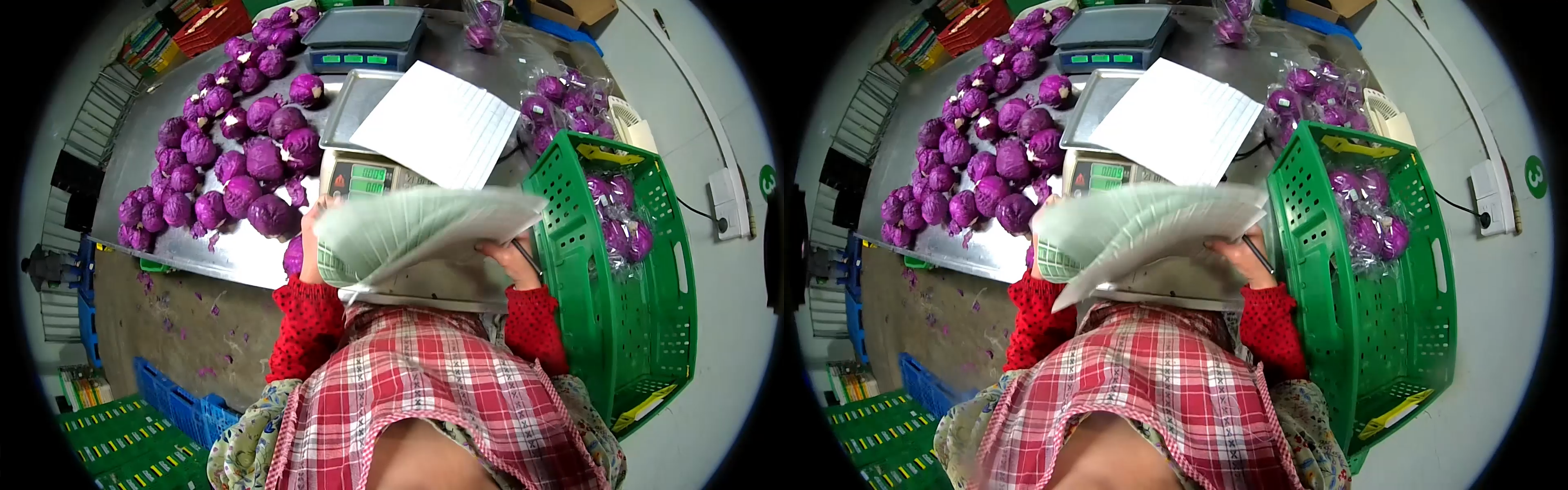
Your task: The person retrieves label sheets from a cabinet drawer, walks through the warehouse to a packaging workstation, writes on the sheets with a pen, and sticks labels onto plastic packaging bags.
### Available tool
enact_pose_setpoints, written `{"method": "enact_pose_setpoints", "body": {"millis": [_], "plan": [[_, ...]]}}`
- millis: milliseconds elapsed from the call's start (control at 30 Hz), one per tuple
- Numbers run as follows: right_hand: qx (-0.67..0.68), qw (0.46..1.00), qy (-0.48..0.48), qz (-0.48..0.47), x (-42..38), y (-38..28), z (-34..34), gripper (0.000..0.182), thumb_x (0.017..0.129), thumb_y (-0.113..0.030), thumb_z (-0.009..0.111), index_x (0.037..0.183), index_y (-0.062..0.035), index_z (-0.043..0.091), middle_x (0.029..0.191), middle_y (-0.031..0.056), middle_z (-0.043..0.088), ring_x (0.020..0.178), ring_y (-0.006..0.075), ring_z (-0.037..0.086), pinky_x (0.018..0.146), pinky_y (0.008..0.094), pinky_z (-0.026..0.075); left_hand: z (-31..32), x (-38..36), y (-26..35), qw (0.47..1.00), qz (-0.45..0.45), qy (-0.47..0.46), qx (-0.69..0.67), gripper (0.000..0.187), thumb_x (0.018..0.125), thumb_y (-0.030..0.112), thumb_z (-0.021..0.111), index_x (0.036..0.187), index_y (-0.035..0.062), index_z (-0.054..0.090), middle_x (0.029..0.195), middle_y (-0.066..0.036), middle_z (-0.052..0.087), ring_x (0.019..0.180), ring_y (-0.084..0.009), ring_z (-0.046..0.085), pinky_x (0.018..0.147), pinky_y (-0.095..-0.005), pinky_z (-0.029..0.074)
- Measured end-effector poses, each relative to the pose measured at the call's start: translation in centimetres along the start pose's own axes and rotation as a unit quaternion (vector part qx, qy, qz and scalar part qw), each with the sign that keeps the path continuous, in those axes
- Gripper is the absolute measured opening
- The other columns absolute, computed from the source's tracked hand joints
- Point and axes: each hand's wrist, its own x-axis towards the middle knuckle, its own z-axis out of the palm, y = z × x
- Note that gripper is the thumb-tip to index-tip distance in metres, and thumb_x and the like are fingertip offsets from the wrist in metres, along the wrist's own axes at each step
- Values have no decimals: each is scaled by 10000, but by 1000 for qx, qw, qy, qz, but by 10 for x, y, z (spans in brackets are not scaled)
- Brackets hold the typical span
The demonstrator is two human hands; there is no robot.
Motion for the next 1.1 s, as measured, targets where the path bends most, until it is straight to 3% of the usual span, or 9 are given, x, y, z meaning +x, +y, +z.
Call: {"method": "enact_pose_setpoints", "body": {"millis": [167, 267, 400, 433, 567, 667, 767, 933, 1100], "plan": [[87, 995, 38, -1, 9, -11, 1, 444, 663, 13, 802, 1032, -32, 560, 927, 51, 660, 863, 159, 620, 770, 315, 500, 28, 4, 23, 994, -38, 95, 50, 269, 961, 205, 561, 749, 46, 519, 698, -116, 646, 588, -170, 626, 570, -275, 491], [8, 997, 21, -76, 11, -17, 6, 470, 673, 6, 803, 1053, -40, 531, 938, 46, 653, 869, 151, 618, 769, 303, 499, 24, 9, 14, 975, 67, 207, 48, 359, 981, 260, 544, 688, 55, 505, 563, -57, 568, 463, -108, 521, 463, -235, 403], [116, 986, 75, 91, 6, 4, 2, 363, 694, 4, 788, 1021, -14, 630, 925, 71, 688, 825, 161, 645, 761, 298, 512, 11, 9, -1, 919, 200, 338, 42, 415, 994, 233, 534, 617, 130, 394, 509, 49, 415, 435, -32, 338, 425, -220, 273], [62, 992, 108, 19, 7, -5, -3, 299, 719, -6, 774, 998, 2, 668, 916, 71, 703, 805, 156, 653, 742, 299, 521, 11, 5, 3, 920, 179, 348, -8, 419, 992, 205, 538, 615, 151, 364, 522, 75, 356, 448, -17, 301, 424, -217, 238], [131, 983, 65, 109, 2, 8, -4, 278, 744, -41, 764, 998, 15, 667, 908, 61, 703, 816, 148, 652, 736, 293, 519, 24, -2, -5, 946, 146, 268, 112, 412, 1024, 240, 452, 670, 34, 496, 866, -79, 684, 759, -77, 498, 753, -245, 390], [119, 985, 65, 109, -3, -1, -5, 281, 746, -62, 768, 995, 19, 665, 909, 61, 700, 809, 150, 652, 741, 287, 515, 15, -4, -17, 951, 119, 279, 63, 382, 1013, 218, 484, 679, 34, 479, 651, 15, 504, 656, -67, 403, 618, -235, 357], [107, 988, 29, 108, -1, -11, -6, 283, 743, -77, 773, 984, 22, 662, 904, 65, 699, 793, 155, 653, 739, 297, 519, 26, -11, -12, 915, 201, 333, 108, 330, 1008, 219, 502, 726, 48, 487, 691, 62, 465, 662, -35, 401, 597, -194, 329], [50, 996, 47, 51, 1, -19, 1, 273, 746, -77, 770, 978, 22, 668, 895, 74, 706, 772, 162, 665, 721, 296, 529, 44, -21, -22, 895, 282, 291, 186, 356, 952, 65, 574, 678, 71, 348, 676, 61, 330, 641, -45, 292, 574, -222, 285], [75, 992, 24, 98, -14, 5, -13, 242, 767, -34, 746, 993, 21, 679, 898, 74, 714, 777, 167, 676, 717, 289, 538, 25, -11, -26, 861, 321, 248, 308, 354, 871, 15, 653, 672, 47, 363, 695, -40, 372, 617, -134, 366, 586, -282, 344]]}}
